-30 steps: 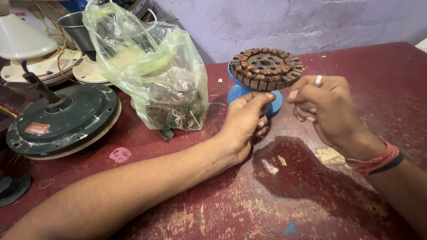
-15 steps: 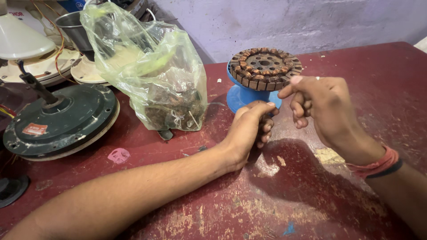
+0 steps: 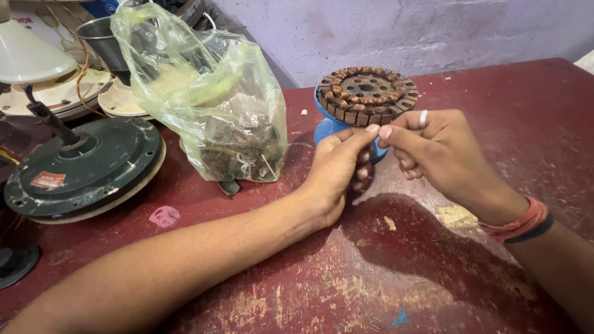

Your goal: The person repeatedly picks small copper wire pieces from a plastic bag and places them into the slots of a circular stator mounted on a blue stand. The hands work one piece at a time, inserting each wire into a slot and adjusting it by hand.

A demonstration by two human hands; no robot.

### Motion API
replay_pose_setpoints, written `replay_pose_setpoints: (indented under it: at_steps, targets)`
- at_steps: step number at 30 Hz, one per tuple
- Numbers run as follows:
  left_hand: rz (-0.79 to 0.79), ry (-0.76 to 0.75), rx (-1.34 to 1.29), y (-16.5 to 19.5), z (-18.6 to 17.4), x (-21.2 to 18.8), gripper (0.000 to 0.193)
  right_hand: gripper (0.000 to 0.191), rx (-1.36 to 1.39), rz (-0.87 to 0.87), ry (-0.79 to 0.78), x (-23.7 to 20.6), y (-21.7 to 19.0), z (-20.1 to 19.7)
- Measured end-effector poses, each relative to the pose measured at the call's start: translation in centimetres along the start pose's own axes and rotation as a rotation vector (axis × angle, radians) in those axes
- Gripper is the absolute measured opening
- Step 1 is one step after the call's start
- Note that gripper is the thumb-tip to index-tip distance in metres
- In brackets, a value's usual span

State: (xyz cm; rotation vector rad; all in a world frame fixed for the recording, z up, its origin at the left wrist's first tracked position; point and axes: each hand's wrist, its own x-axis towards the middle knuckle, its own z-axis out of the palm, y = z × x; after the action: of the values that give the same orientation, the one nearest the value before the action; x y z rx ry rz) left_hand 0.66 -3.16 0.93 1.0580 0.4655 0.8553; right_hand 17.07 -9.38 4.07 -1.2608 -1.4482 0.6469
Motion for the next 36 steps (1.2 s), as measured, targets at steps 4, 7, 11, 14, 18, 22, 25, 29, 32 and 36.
replay_pose_setpoints:
  at_steps: [4, 7, 11, 14, 18, 22, 25, 29, 32, 36]
  targets:
    - [-0.006, 0.044, -0.04, 0.2, 0.2, -0.2, 0.021, 0.022, 0.008, 0.005, -0.053, 0.5, 0.6, -0.4]
    - [-0.001, 0.038, -0.054, 0.2, 0.4, -0.7, 0.024, 0.02, -0.003, -0.028, -0.051, 0.4, 1.0, -0.6]
    - [0.04, 0.087, -0.054, 0.4, 0.9, -0.8, 0.018, 0.021, 0.017, -0.064, -0.027, 0.2, 1.0, -0.3]
    - [0.078, 0.101, -0.05, 0.2, 1.1, -1.2, 0.015, 0.02, 0.031, -0.046, 0.039, 0.1, 0.5, 0.0]
    - [0.114, 0.127, -0.043, -0.1, 1.3, -1.4, 0.015, 0.021, 0.103, -0.011, 0.117, -0.2, 0.0, 0.2]
    - [0.114, 0.132, -0.037, -0.1, 1.3, -1.3, 0.015, 0.02, 0.169, -0.061, 0.138, -0.3, 0.0, 0.6]
    - [0.099, 0.068, 0.008, -0.1, 1.0, -1.3, 0.018, 0.02, 0.178, -0.15, 0.117, -0.3, 0.1, 0.6]
    - [0.12, 0.037, 0.025, -0.1, 1.0, -1.0, 0.019, 0.018, 0.137, -0.261, 0.101, -0.6, 0.0, 0.5]
    - [0.106, 0.05, 0.044, -0.1, 0.9, -1.0, 0.018, 0.016, 0.13, -0.304, 0.095, -0.7, 0.1, 0.4]
    - [0.091, 0.021, 0.03, -0.1, 0.6, -1.0, 0.018, 0.017, 0.133, -0.233, 0.184, -0.2, 0.4, 0.0]
